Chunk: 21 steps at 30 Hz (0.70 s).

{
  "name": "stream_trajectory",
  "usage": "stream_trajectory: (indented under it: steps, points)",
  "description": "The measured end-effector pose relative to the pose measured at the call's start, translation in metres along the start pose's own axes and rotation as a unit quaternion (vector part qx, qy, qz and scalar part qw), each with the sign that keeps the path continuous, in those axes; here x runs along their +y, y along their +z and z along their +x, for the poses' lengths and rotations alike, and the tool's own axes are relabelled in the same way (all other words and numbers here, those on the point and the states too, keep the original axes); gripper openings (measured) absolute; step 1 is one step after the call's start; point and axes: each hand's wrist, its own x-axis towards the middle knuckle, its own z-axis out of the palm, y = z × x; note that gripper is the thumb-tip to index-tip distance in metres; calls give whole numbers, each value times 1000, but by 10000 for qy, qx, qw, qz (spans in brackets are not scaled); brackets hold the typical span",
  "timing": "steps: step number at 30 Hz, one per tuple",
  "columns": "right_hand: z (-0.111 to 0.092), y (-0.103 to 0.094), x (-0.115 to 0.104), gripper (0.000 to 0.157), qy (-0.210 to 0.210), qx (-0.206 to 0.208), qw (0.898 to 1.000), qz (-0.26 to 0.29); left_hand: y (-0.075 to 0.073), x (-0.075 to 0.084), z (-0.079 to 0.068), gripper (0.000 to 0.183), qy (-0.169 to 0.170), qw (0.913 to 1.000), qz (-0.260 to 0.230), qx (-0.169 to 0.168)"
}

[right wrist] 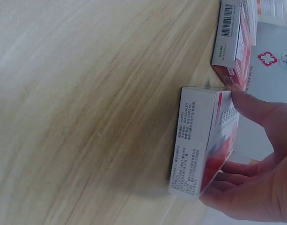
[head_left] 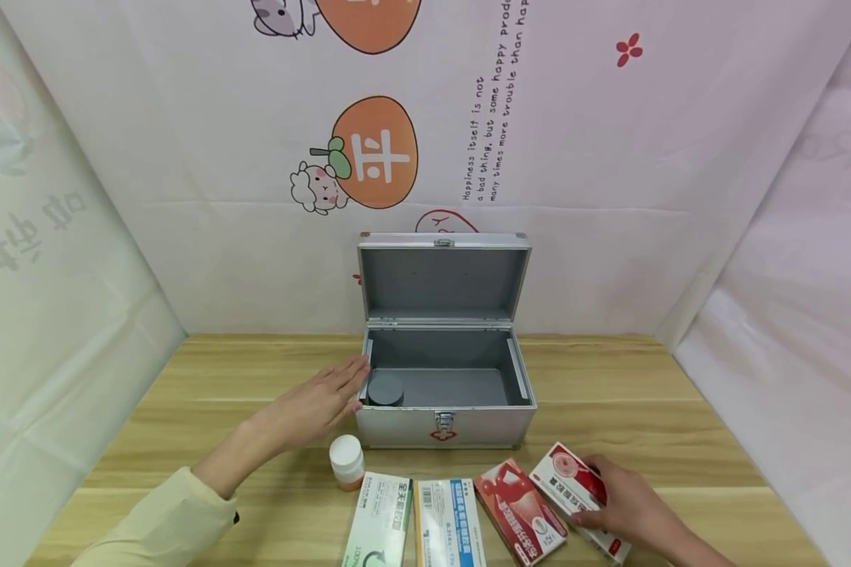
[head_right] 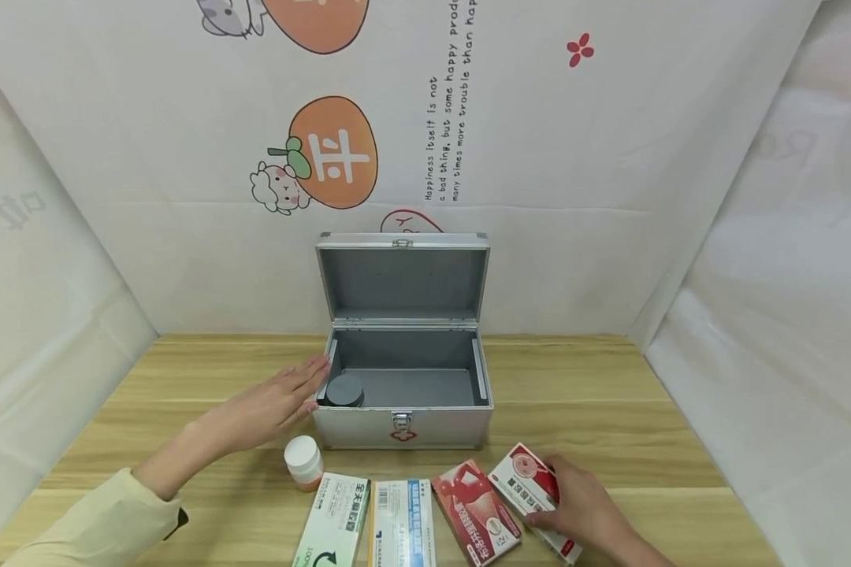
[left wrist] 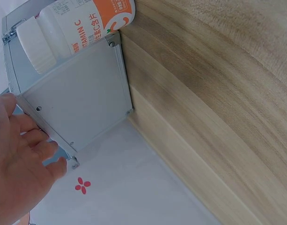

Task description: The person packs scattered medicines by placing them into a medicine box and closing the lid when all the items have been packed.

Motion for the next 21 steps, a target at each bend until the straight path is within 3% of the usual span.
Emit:
stream_trajectory:
  steps: [13,21]
  points:
    - [0,-3,1,78,1,276,9994,195,0,0,-1,61,28,10000,-37,3]
    - [4,-11,7,48,-16,352,9975,606,0,-1,-1,62,-22,9999,-96,-27]
